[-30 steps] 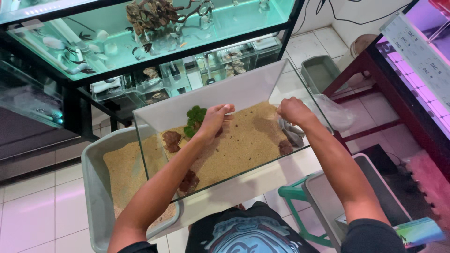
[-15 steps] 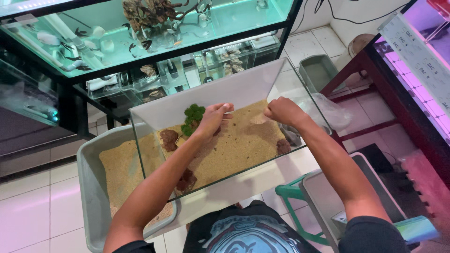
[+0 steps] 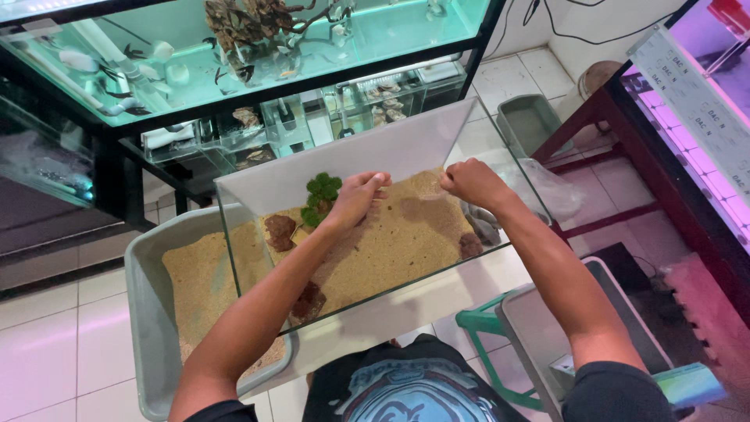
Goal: The person prepares an aquarium by scooping sand from a bin and spreading it onto the floor of the tank.
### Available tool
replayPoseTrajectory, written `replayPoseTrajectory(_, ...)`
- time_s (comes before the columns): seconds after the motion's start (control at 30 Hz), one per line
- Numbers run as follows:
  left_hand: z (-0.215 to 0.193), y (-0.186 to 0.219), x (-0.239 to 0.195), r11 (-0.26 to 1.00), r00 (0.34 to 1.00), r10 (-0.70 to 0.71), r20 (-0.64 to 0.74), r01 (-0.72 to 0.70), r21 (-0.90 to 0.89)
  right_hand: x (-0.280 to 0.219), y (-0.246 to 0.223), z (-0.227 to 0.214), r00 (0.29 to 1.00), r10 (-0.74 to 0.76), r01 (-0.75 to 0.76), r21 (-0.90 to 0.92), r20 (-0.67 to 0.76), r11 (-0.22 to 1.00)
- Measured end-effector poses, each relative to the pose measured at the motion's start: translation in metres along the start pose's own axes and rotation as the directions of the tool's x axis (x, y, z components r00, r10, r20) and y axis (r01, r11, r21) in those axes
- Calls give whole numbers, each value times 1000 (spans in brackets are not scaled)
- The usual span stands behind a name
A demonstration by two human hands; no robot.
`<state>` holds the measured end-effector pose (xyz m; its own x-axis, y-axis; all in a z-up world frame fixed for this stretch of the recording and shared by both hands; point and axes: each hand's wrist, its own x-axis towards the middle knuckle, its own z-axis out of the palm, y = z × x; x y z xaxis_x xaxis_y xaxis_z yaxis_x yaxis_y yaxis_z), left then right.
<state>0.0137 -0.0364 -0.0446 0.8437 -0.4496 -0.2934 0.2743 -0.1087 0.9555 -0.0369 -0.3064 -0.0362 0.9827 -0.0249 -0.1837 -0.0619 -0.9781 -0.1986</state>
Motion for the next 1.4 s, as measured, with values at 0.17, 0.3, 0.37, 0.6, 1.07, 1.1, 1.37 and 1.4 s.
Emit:
replayPoseTrajectory(0.17,3,-1,1,1000,1000,-9,-10,9,-13,17,40,42,997,45,-44,-16,63,999)
replayPoseTrajectory(0.3,3,-8,8,1000,1000,22,-1,-22,22,5,37,41,995,40,-37,-39,95,999)
replayPoseTrajectory(0.37,1,-3,3,998,1000,29,5,-29,48,10,38,37,995,54,-50,-53,85,997)
replayPoseTrajectory(0.6,0,-4,1,994,999,49,23,-51,101,23,68,61,992,99,-89,-119,81,989)
replayPoseTrajectory(1.07,1,0,-5,983,997,74,36,-79,168,24,87,75,964,251,-234,-168,90,958)
replayPoseTrajectory(1.1,1,-1,-5,983,996,82,39,-88,161,28,91,77,961,269,-257,-145,68,956)
replayPoseTrajectory(1.37,-1,-5,-6,977,994,90,57,-99,187,11,70,69,956,279,-256,-205,92,945)
replayPoseTrajectory(1.4,-1,-8,-1,976,994,90,54,-99,192,5,63,61,953,286,-259,-216,105,941)
